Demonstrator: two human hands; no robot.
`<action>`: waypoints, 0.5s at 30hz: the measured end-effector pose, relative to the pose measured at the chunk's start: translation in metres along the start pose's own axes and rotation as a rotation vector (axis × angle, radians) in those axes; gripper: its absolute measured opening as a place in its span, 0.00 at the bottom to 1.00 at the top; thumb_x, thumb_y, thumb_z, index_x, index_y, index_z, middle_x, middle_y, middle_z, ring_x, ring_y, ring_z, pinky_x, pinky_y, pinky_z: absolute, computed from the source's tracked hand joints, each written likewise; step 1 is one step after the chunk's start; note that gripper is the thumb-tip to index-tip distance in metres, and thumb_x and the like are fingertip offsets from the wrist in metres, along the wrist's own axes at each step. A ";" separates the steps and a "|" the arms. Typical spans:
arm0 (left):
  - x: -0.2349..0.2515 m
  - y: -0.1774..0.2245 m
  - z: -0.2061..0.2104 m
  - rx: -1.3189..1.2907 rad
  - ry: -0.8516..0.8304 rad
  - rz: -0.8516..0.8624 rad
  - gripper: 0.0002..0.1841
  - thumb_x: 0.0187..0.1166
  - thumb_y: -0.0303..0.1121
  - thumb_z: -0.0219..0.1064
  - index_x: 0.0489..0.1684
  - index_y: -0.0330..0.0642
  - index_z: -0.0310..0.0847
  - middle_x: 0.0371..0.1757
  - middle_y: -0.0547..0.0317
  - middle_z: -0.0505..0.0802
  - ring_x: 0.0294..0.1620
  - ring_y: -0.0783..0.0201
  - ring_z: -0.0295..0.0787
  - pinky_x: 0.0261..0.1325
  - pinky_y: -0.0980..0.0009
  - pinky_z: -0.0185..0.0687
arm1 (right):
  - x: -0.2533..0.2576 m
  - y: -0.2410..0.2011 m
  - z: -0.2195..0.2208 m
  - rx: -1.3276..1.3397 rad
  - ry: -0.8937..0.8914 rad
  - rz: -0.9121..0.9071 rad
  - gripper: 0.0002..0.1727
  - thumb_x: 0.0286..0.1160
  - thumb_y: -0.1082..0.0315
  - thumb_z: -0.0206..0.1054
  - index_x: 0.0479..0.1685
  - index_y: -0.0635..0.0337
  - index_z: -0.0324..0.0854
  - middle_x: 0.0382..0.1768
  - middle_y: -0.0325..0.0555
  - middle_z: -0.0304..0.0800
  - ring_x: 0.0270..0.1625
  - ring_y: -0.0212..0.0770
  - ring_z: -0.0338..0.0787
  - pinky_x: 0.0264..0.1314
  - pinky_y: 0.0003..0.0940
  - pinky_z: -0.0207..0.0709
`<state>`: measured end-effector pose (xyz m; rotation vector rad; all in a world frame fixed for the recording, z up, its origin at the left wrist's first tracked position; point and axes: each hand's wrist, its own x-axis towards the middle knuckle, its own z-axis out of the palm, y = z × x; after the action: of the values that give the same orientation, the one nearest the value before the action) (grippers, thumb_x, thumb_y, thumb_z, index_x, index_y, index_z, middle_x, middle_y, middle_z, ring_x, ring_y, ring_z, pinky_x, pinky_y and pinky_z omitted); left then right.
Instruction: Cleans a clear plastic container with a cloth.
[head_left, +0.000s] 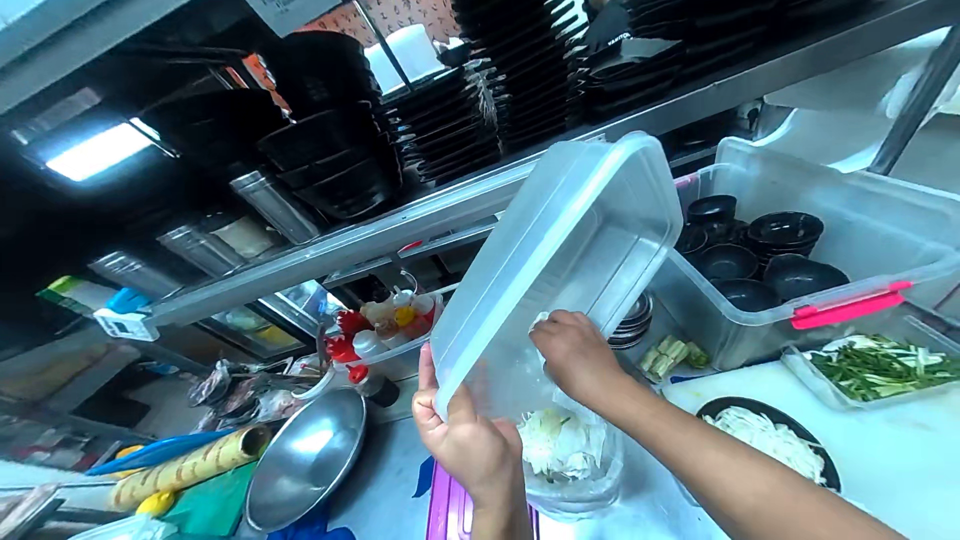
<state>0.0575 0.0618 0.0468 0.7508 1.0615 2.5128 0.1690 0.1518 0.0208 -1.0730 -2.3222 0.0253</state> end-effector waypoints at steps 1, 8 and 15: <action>0.000 -0.002 -0.001 0.004 0.018 -0.005 0.04 0.84 0.20 0.52 0.44 0.40 0.67 0.78 0.44 0.79 0.65 0.44 0.89 0.53 0.46 0.92 | 0.001 -0.001 0.000 0.023 -0.085 -0.026 0.11 0.62 0.75 0.75 0.43 0.53 0.93 0.47 0.40 0.95 0.59 0.47 0.89 0.62 0.49 0.81; 0.003 0.000 -0.007 0.002 0.074 -0.015 0.03 0.84 0.21 0.53 0.45 0.39 0.68 0.74 0.43 0.83 0.65 0.44 0.89 0.54 0.45 0.92 | -0.005 0.007 -0.024 0.171 0.053 0.010 0.20 0.57 0.78 0.77 0.53 0.56 0.92 0.53 0.44 0.94 0.61 0.50 0.89 0.67 0.53 0.82; -0.004 0.003 -0.001 -0.132 -0.056 -0.017 0.05 0.84 0.21 0.50 0.48 0.40 0.67 0.80 0.41 0.78 0.73 0.36 0.82 0.60 0.38 0.88 | -0.004 -0.018 -0.005 -0.035 0.003 0.015 0.14 0.55 0.71 0.83 0.41 0.60 0.90 0.43 0.49 0.92 0.56 0.53 0.89 0.64 0.53 0.83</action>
<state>0.0601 0.0578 0.0470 0.7663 0.8704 2.5030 0.1614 0.1359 0.0276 -1.1076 -2.3201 -0.0112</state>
